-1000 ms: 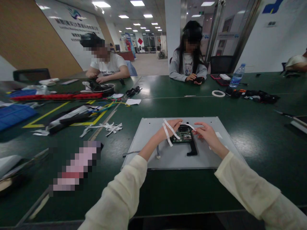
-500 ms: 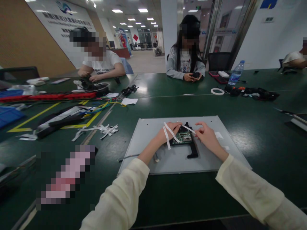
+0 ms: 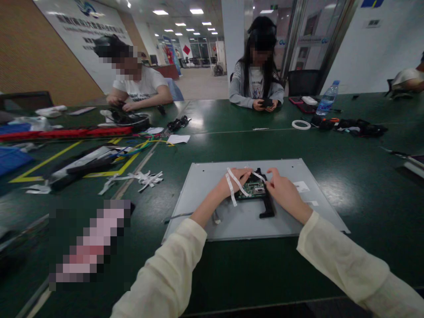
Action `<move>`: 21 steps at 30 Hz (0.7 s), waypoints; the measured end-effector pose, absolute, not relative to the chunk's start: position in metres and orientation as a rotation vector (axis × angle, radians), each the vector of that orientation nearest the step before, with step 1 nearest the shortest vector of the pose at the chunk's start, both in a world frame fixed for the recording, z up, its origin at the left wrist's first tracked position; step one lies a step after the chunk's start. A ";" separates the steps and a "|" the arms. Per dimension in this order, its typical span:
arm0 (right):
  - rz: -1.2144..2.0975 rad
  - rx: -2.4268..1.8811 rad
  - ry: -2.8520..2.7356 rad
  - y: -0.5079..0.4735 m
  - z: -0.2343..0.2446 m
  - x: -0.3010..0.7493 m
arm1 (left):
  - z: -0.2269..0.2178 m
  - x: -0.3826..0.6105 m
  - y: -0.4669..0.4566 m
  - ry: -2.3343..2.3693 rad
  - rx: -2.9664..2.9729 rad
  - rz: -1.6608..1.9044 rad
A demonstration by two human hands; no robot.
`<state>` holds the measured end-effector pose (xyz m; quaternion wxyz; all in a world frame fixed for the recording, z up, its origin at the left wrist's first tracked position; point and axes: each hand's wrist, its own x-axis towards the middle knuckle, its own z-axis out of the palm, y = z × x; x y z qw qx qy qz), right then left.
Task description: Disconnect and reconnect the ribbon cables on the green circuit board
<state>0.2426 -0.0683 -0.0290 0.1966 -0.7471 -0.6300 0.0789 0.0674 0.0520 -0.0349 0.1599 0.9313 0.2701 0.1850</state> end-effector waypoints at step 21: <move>0.042 -2.339 -1.894 -0.077 -0.018 0.239 | -0.027 0.069 0.049 0.813 2.708 0.480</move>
